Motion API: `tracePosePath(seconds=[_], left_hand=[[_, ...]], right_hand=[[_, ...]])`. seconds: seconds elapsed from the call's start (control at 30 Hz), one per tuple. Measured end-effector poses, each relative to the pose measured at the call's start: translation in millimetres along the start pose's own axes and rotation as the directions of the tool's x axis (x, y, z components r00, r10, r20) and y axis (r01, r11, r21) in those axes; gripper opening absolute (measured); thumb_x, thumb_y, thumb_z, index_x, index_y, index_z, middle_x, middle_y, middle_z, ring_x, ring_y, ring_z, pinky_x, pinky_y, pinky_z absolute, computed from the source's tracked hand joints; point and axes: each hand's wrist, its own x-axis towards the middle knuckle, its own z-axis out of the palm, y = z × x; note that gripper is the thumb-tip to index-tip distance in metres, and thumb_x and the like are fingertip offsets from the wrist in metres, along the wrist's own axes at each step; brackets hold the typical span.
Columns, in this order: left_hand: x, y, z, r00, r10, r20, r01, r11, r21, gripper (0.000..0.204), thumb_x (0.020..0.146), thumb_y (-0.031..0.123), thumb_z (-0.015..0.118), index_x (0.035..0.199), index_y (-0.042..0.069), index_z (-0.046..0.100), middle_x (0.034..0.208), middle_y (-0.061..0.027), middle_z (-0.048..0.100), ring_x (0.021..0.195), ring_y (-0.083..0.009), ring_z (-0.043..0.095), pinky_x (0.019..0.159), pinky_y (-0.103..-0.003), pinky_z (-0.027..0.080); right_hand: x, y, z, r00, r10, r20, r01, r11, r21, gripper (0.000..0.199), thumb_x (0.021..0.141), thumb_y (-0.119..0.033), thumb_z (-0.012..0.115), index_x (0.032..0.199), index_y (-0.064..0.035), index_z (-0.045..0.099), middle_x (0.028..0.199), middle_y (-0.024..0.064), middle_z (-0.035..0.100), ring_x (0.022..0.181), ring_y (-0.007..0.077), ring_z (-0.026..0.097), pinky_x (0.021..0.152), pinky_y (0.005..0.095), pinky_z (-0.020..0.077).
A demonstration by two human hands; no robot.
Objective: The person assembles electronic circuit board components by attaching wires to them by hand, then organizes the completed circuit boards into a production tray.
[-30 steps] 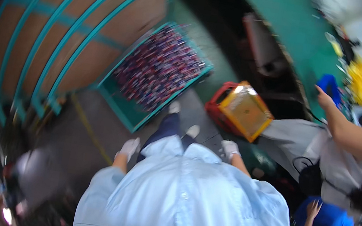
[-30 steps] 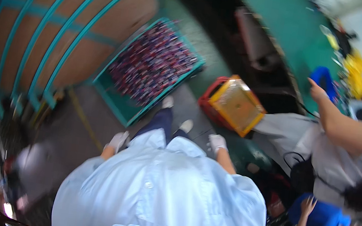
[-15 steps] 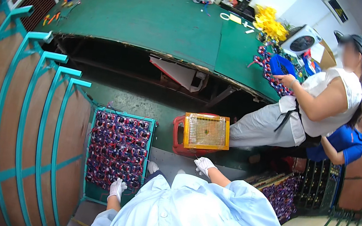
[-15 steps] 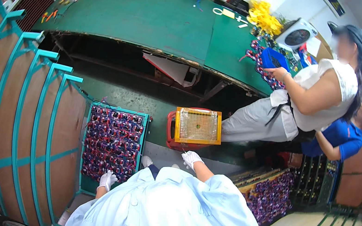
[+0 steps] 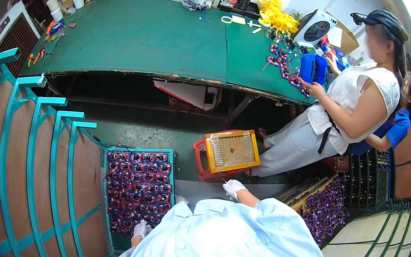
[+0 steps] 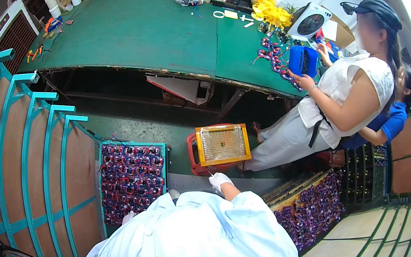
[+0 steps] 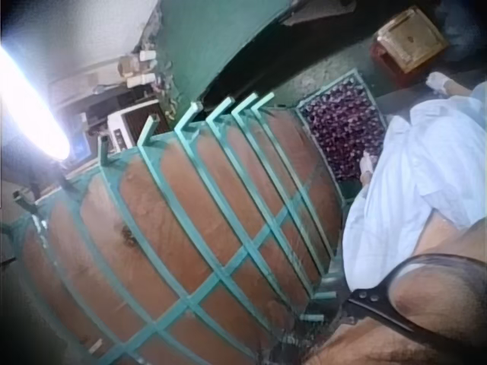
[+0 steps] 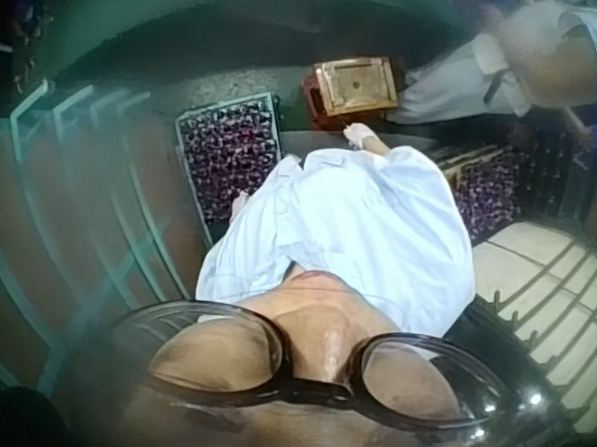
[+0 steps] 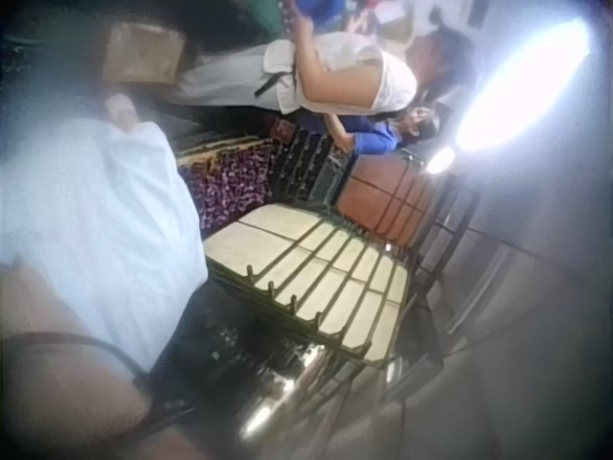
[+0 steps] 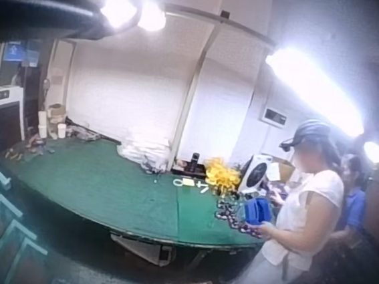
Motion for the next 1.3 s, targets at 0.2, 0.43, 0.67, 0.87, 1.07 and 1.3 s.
tracePosePath(seconds=[0.2,0.43,0.67,0.87,1.07,1.3], left_hand=[[37.2,-56.0,-10.4,0.994,0.110,0.018,-0.103,0.847,0.522,0.055,0.089,0.040,0.024,0.099,0.001,0.061,0.104,-0.0165,0.059,0.101,-0.0279,0.055,0.086,-0.035,0.040],[18.0,-58.6,-22.9,0.988,0.153,-0.024,-0.138,0.940,0.311,0.056,0.090,0.042,0.025,0.108,-0.001,0.056,0.106,-0.0139,0.059,0.100,-0.0251,0.056,0.086,-0.032,0.042],[-53.0,2.6,-33.5,0.992,-0.125,0.019,0.125,0.954,-0.271,0.045,0.091,0.036,0.033,0.114,0.001,0.049,0.096,-0.0133,0.061,0.078,-0.0219,0.061,0.068,-0.031,0.049],[-79.7,41.6,-42.0,0.992,-0.121,-0.029,0.113,0.972,-0.205,0.044,0.091,0.038,0.035,0.114,0.003,0.049,0.096,-0.0119,0.061,0.077,-0.0205,0.060,0.070,-0.033,0.047],[-85.5,91.1,-31.1,0.999,-0.053,-0.012,0.051,0.990,-0.128,0.044,0.090,0.039,0.037,0.114,0.004,0.049,0.096,-0.0104,0.061,0.076,-0.0192,0.059,0.071,-0.034,0.045],[0.9,10.6,-39.2,0.989,0.148,-0.015,-0.145,0.979,0.140,0.046,0.090,0.039,0.038,0.112,0.001,0.050,0.090,-0.0134,0.062,0.075,-0.0233,0.060,0.069,-0.035,0.047]], right_hand=[[26.2,-10.4,9.8,0.927,-0.346,0.143,0.373,0.820,-0.434,0.039,0.083,-0.024,0.034,0.069,0.0030,0.058,0.066,0.0136,0.062,0.053,0.0241,0.060,0.061,0.0364,0.0482],[31.1,-50.1,24.9,0.977,-0.202,0.059,0.208,0.971,-0.115,0.035,0.082,-0.023,0.039,0.072,0.0021,0.060,0.068,0.0143,0.062,0.055,0.0239,0.061,0.059,0.0372,0.0482],[16.4,-42.3,20.0,0.996,-0.050,0.079,0.052,0.998,-0.022,0.036,0.081,-0.025,0.038,0.071,0.0024,0.058,0.067,0.0152,0.061,0.053,0.0246,0.061,0.059,0.0363,0.0486],[2.8,-18.3,33.8,0.995,-0.102,0.023,0.104,0.990,-0.098,0.033,0.083,-0.026,0.041,0.077,0.0011,0.058,0.069,0.0127,0.063,0.062,0.0240,0.061,0.059,0.0355,0.0484],[1.5,-2.5,39.3,0.996,0.009,-0.094,-0.007,1.000,0.026,0.035,0.079,-0.030,0.046,0.081,0.0015,0.061,0.071,0.0151,0.062,0.068,0.0288,0.060,0.066,0.0369,0.0460],[39.9,-13.2,33.0,0.942,-0.336,0.016,0.326,0.901,-0.288,0.021,0.078,-0.018,0.045,0.078,-0.0030,0.059,0.075,0.0131,0.061,0.072,0.0270,0.061,0.067,0.0384,0.0483]])
